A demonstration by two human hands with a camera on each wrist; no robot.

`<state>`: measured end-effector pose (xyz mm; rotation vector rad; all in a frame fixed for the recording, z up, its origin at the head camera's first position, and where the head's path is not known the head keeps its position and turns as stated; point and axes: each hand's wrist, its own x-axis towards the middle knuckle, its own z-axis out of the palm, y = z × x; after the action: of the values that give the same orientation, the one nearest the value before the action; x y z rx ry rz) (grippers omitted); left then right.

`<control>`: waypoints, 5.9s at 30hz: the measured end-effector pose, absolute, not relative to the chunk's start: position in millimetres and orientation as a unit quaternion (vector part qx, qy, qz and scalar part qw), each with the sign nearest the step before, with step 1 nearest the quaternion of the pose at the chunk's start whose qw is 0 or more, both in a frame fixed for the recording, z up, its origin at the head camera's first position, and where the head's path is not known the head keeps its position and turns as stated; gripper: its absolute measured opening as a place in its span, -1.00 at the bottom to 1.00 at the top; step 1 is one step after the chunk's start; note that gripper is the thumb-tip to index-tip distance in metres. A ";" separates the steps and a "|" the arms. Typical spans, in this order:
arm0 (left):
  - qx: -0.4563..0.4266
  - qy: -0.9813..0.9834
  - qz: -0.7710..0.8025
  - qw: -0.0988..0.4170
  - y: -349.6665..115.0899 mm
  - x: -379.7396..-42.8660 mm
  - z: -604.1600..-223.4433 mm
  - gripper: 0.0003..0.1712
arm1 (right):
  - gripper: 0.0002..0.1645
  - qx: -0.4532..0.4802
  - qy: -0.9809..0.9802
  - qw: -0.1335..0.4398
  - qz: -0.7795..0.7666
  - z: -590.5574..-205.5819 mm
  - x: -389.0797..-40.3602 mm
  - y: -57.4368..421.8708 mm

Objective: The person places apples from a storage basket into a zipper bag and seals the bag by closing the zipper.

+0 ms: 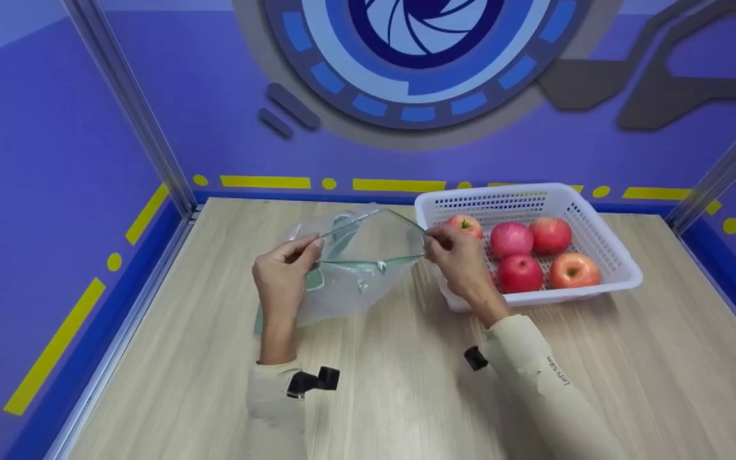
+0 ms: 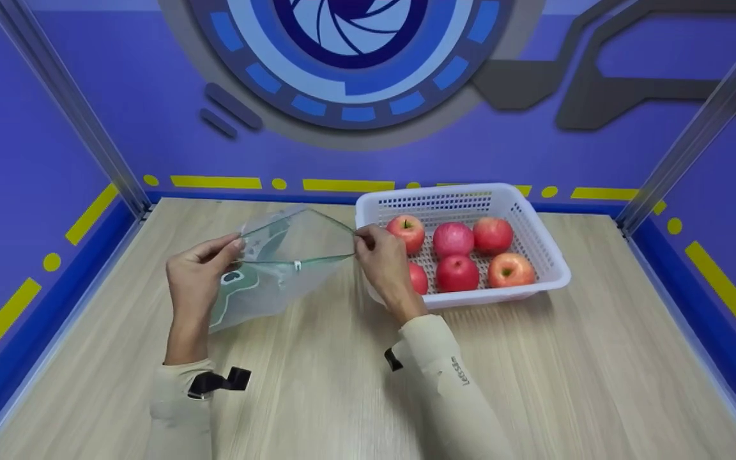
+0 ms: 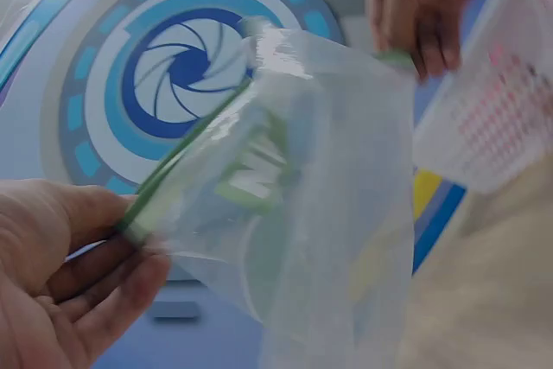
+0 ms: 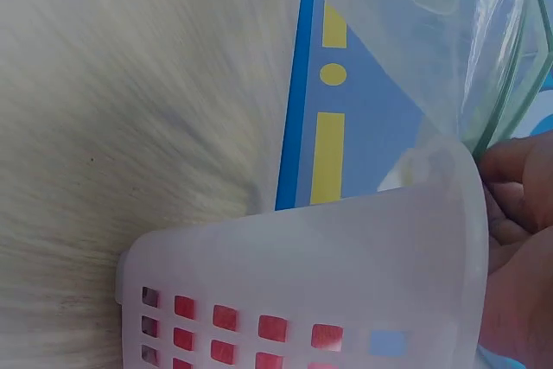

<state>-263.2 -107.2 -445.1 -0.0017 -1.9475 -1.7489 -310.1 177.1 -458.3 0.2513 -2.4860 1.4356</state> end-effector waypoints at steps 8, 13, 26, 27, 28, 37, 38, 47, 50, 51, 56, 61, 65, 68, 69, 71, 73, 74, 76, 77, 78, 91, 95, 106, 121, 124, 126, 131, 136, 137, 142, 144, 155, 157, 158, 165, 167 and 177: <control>0.037 -0.612 -0.783 0.105 -92.8 -268.0 -448.0 -0.74 | -0.66 0.133 -0.863 0.092 0.479 -449.9 -310.7 173.3; 0.059 -0.581 -0.806 0.095 -83.1 -269.5 -449.8 -0.74 | -0.61 0.157 -0.860 0.071 0.480 -445.9 -311.0 176.2; 0.059 -0.611 -0.782 0.106 -69.7 -270.7 -453.4 -0.74 | -0.54 0.172 -0.854 0.098 0.482 -449.8 -325.5 200.6; 0.058 -0.613 -0.781 0.105 -69.2 -271.1 -453.5 -0.73 | -0.53 0.167 -0.855 0.100 0.480 -450.6 -326.8 203.1; 0.056 -0.613 -0.781 0.105 -69.0 -271.5 -453.3 -0.73 | -0.51 0.164 -0.857 0.102 0.477 -451.1 -328.2 205.5; 0.059 -0.615 -0.779 0.109 -70.4 -271.1 -450.7 -0.73 | -0.43 0.136 -0.874 0.148 0.443 -456.7 -347.4 224.3; 0.059 -0.615 -0.779 0.109 -70.8 -271.0 -450.7 -0.73 | -0.43 0.130 -0.877 0.150 0.437 -458.3 -349.8 226.4; 0.051 -0.616 -0.778 0.114 -72.6 -270.4 -452.1 -0.73 | -0.30 0.078 -0.909 0.122 0.391 -470.8 -366.4 246.2; 0.046 -0.619 -0.775 0.115 -72.8 -270.5 -452.5 -0.73 | -0.27 0.070 -0.913 0.109 0.386 -472.5 -370.5 249.7; 0.044 -0.621 -0.774 0.116 -73.0 -270.7 -452.6 -0.72 | -0.27 0.068 -0.914 0.107 0.386 -473.1 -372.1 250.4; 0.043 -0.618 -0.777 0.114 -74.0 -270.3 -452.0 -0.73 | -0.25 0.063 -0.917 0.085 0.385 -478.6 -378.0 251.3; 0.050 -0.621 -0.774 0.112 -75.9 -269.0 -451.6 -0.73 | -0.26 0.070 -0.923 0.083 0.369 -484.1 -381.5 250.4; 0.054 -0.627 -0.770 0.109 -76.0 -269.0 -450.9 -0.73 | -0.23 0.055 -0.926 0.061 0.369 -485.2 -382.5 251.0; 0.055 -0.629 -0.768 0.109 -74.8 -269.5 -450.3 -0.73 | -0.21 0.050 -0.929 0.041 0.365 -485.5 -383.6 252.9; 0.054 -0.630 -0.767 0.109 -74.5 -269.7 -450.0 -0.73 | -0.22 0.049 -0.930 0.036 0.363 -485.4 -383.7 253.4; 0.053 -0.629 -0.768 0.108 -73.8 -269.6 -450.2 -0.73 | -0.24 0.049 -0.931 0.032 0.360 -486.3 -383.9 254.6; 0.051 -0.628 -0.769 0.108 -73.8 -269.4 -450.4 -0.73 | -0.29 0.050 -0.933 0.037 0.354 -487.0 -383.0 254.5; 0.051 -0.628 -0.769 0.107 -74.1 -269.2 -450.4 -0.73 | -0.31 0.048 -0.936 0.039 0.348 -487.0 -382.4 254.1; 0.051 -0.626 -0.771 0.111 -74.7 -269.2 -450.4 -0.74 | -0.39 0.051 -0.937 0.048 0.341 -487.2 -381.7 252.7; 0.051 -0.624 -0.771 0.113 -74.9 -269.3 -450.5 -0.74 | -0.43 0.053 -0.938 0.053 0.338 -487.6 -381.5 252.2; 0.051 -0.623 -0.772 0.114 -75.1 -269.5 -450.4 -0.73 | -0.47 0.055 -0.939 0.058 0.335 -487.6 -381.2 251.6; 0.047 -0.628 -0.768 0.117 -73.4 -269.3 -451.6 -0.74 | -0.25 0.050 -0.937 -0.006 0.345 -487.9 -380.6 253.3; 0.042 -0.633 -0.764 0.118 -72.5 -268.9 -451.5 -0.75 | -0.27 0.052 -0.936 -0.010 0.349 -488.4 -380.2 252.8; 0.044 -0.640 -0.759 0.107 -70.6 -269.1 -452.9 -0.74 | -0.30 0.033 -0.930 -0.008 0.367 -487.7 -378.8 253.1; 0.043 -0.639 -0.761 0.103 -70.9 -268.0 -453.4 -0.74 | -0.23 0.037 -0.905 0.053 0.420 -478.8 -374.7 251.7; 0.040 -0.638 -0.762 0.104 -71.7 -268.6 -453.4 -0.74 | -0.18 0.035 -0.894 0.079 0.439 -474.1 -372.9 250.2; 0.037 -0.639 -0.761 0.104 -72.2 -269.0 -453.2 -0.74 | -0.16 0.036 -0.887 0.098 0.450 -471.1 -370.9 248.1; 0.042 -0.638 -0.762 0.102 -72.3 -269.3 -453.6 -0.74 | -0.17 0.048 -0.874 0.141 0.463 -465.0 -363.1 239.2; 0.041 -0.631 -0.768 0.105 -73.6 -268.1 -453.4 -0.74 | -0.18 0.071 -0.849 0.165 0.497 -456.7 -351.5 227.5; 0.040 -0.629 -0.769 0.106 -73.8 -267.7 -453.0 -0.74 | -0.18 0.077 -0.843 0.169 0.505 -454.3 -349.0 225.0; 0.038 -0.628 -0.769 0.112 -73.4 -267.6 -451.0 -0.74 | -0.17 0.100 -0.821 0.188 0.530 -443.8 -337.8 214.8; 0.041 -0.631 -0.767 0.110 -72.8 -268.0 -450.3 -0.74 | -0.18 0.107 -0.813 0.193 0.539 -441.5 -333.4 211.7; 0.049 -0.643 -0.755 0.118 -71.0 -269.5 -449.8 -0.74 | -0.19 0.149 -0.760 0.210 0.597 -444.3 -306.5 191.7; 0.045 -0.644 -0.754 0.122 -71.1 -270.0 -450.1 -0.74 | -0.19 0.154 -0.751 0.212 0.607 -444.7 -301.5 188.0; 0.044 -0.645 -0.753 0.123 -71.2 -270.0 -450.2 -0.74 | -0.19 0.154 -0.748 0.213 0.610 -445.1 -299.5 186.5; 0.046 -0.639 -0.759 0.118 -70.8 -269.4 -449.7 -0.75 | -0.20 0.148 -0.727 0.231 0.629 -448.3 -288.2 178.5; 0.043 -0.636 -0.762 0.117 -69.9 -269.6 -449.6 -0.74 | -0.19 0.148 -0.720 0.234 0.636 -450.1 -286.5 177.0; 0.044 -0.638 -0.760 0.116 -68.4 -269.6 -450.6 -0.76 | -0.16 0.135 -0.727 0.238 0.629 -463.6 -280.0 166.7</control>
<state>-269.6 -68.4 -450.6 0.1292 -1.8682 -2.2272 -280.0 166.7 -463.6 0.3708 -1.9928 1.7241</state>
